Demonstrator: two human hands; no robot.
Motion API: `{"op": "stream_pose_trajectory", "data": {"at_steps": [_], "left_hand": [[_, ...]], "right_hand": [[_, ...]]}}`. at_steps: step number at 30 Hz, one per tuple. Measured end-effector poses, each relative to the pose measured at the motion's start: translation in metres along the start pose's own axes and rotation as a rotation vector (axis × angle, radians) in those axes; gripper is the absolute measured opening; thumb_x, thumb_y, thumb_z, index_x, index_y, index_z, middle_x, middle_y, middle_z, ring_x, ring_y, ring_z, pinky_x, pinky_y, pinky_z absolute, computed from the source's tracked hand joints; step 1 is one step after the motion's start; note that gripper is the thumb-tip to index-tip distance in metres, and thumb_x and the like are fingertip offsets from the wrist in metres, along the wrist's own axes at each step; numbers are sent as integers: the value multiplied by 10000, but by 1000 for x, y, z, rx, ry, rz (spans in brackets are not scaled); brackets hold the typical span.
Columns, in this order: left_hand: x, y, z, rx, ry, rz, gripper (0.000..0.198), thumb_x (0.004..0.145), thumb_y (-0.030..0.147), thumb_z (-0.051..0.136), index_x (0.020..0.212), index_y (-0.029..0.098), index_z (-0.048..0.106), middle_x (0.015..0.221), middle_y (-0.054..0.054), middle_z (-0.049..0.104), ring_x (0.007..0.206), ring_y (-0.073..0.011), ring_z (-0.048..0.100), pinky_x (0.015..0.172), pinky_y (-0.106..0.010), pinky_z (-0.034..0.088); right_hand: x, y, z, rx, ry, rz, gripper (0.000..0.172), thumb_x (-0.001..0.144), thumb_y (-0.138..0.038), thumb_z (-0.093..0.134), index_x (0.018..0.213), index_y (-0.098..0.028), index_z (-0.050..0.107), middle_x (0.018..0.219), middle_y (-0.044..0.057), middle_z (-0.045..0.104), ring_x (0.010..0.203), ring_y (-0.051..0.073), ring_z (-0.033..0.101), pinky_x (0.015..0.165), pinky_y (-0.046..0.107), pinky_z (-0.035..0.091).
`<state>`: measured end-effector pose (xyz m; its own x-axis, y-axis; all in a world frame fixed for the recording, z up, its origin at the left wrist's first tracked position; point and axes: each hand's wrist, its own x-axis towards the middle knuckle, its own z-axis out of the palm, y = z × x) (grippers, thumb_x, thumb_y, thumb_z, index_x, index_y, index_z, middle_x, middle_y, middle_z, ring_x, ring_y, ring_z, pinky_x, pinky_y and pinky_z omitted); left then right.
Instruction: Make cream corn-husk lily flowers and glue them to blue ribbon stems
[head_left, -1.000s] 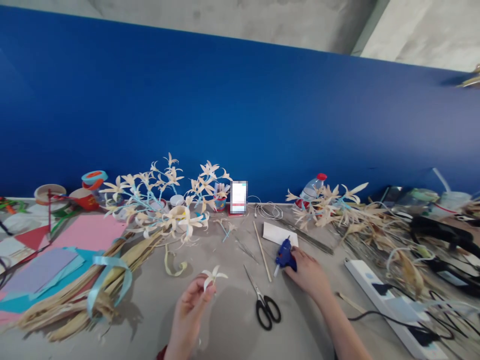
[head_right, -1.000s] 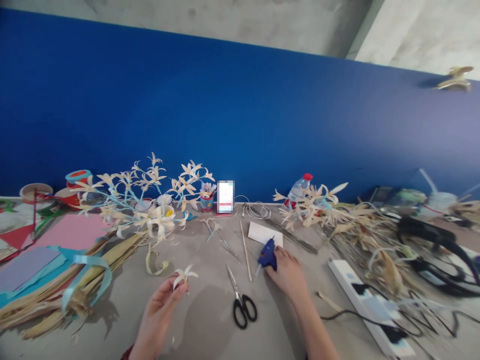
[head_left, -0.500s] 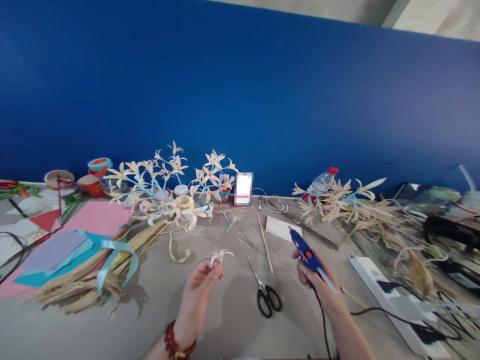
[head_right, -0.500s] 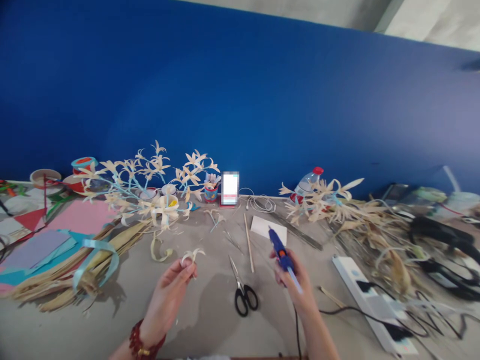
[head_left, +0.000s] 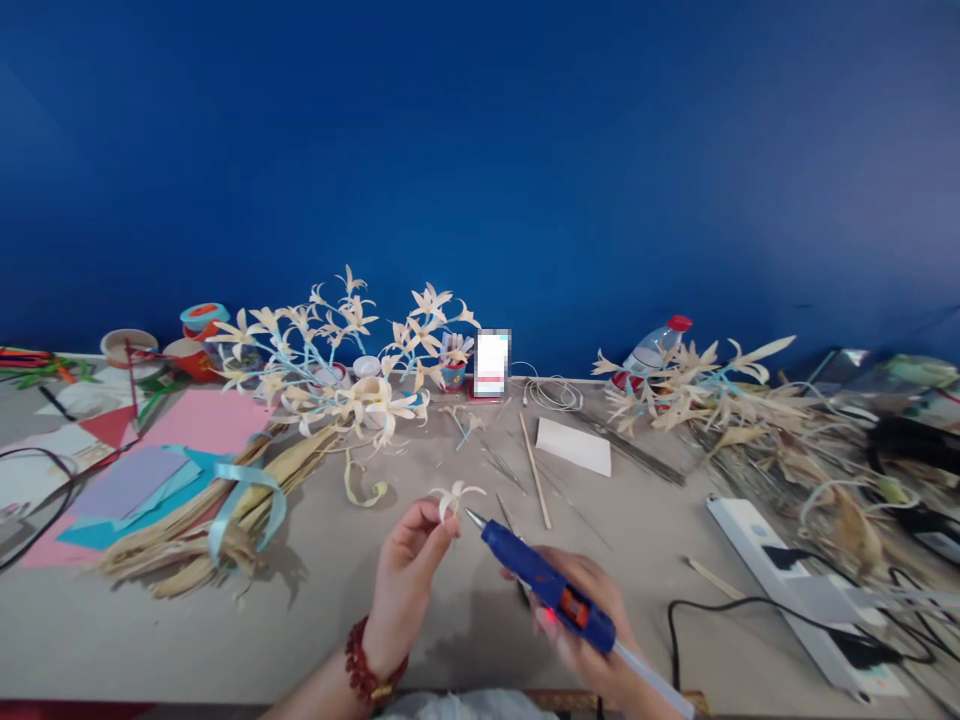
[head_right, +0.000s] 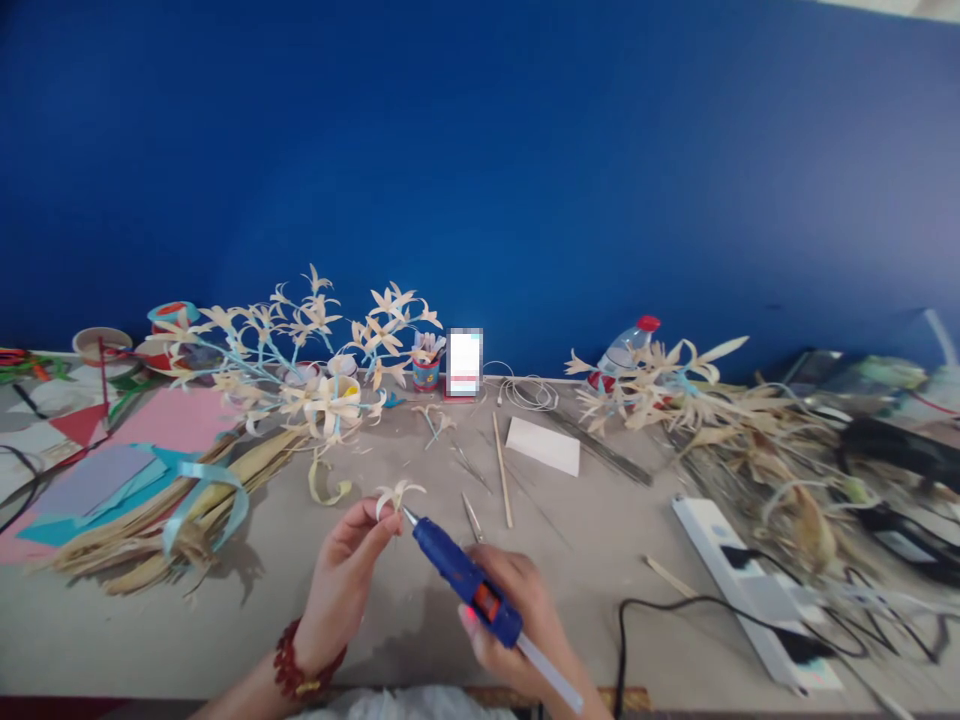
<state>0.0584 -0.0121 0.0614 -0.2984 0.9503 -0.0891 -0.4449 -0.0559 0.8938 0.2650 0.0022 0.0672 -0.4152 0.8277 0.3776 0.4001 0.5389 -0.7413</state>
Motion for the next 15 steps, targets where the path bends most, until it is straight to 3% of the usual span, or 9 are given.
{"op": "stream_pose_trajectory", "data": {"at_steps": [5, 15], "left_hand": [[-3, 4, 3, 13, -10, 17, 152, 762, 294, 728, 738, 170, 643, 730, 0, 606, 714, -124, 525, 701, -223, 432], [-3, 6, 3, 11, -2, 10, 175, 744, 300, 743, 711, 169, 631, 713, 4, 588, 686, -116, 501, 656, -208, 420]], "right_hand": [[8, -8, 3, -99, -31, -127, 221, 735, -216, 515, 942, -219, 594, 815, 65, 733, 724, 227, 695, 672, 292, 528], [11, -11, 5, -144, 17, -106, 111, 735, -230, 484, 806, -218, 568, 664, 34, 669, 579, 199, 642, 571, 269, 491]]}}
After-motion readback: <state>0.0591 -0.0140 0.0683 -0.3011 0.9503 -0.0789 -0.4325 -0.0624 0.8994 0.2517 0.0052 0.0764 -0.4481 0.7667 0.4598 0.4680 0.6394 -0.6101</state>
